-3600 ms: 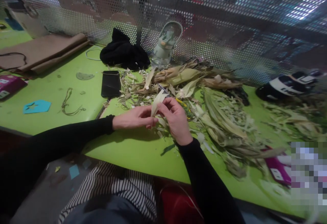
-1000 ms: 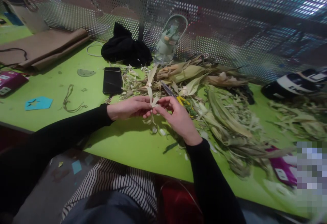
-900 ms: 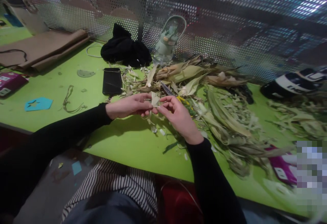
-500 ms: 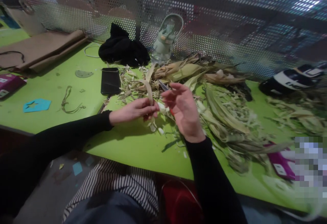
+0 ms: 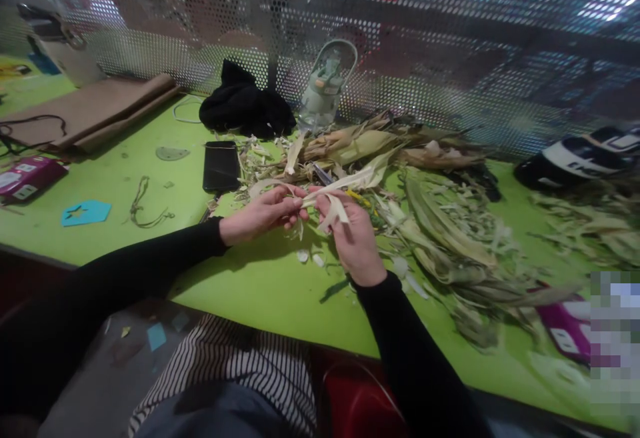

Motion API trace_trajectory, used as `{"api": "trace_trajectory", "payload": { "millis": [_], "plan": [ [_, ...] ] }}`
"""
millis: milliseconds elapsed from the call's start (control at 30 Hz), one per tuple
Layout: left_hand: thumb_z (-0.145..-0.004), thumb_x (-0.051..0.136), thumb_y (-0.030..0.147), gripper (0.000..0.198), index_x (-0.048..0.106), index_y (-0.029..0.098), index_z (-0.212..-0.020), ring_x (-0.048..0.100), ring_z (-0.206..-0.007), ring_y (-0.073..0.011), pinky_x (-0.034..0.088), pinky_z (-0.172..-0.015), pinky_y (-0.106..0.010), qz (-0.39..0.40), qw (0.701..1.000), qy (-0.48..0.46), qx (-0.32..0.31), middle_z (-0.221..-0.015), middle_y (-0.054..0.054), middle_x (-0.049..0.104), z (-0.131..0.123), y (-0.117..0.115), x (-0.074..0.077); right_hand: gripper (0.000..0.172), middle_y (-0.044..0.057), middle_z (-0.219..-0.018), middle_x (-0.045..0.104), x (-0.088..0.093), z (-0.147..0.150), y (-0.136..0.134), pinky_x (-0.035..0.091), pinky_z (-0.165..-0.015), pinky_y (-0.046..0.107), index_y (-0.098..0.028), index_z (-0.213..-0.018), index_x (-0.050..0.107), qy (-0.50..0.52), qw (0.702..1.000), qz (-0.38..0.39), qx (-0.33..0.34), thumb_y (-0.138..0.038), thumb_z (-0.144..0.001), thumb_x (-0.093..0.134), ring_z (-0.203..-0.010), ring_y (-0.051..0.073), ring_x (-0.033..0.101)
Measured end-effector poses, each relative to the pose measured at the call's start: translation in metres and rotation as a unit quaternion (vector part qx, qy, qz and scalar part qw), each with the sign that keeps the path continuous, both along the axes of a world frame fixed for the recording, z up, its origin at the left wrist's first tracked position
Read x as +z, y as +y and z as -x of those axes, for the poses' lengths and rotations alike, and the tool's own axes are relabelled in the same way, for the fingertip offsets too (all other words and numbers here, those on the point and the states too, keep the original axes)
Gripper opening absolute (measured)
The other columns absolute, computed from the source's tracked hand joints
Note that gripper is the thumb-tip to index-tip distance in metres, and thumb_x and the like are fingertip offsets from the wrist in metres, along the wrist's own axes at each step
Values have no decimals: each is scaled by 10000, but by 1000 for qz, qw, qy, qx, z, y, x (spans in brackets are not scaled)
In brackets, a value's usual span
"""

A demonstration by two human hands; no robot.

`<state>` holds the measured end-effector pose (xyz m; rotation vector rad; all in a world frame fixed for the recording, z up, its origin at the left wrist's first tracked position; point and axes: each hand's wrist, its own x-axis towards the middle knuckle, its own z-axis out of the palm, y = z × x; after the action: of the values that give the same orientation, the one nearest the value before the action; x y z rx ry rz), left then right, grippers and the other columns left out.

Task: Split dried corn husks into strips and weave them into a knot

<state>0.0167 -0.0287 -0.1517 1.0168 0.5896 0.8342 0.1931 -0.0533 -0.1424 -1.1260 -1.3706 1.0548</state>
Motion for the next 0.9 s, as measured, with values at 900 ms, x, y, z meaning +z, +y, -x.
{"api": "trace_trajectory", "payload": {
  "millis": [900],
  "plan": [
    [-957,583,176,90,558,113,-898,527,-529,-15,449,-613,-196,54,997,14,44,-685,41,636,-6,-2,5,325,-46,-691,584,-5,2,5,389,-461,209,-215,-767,637,31,997,27,-63,-464,-709,839,-521,69,460]
  ]
}}
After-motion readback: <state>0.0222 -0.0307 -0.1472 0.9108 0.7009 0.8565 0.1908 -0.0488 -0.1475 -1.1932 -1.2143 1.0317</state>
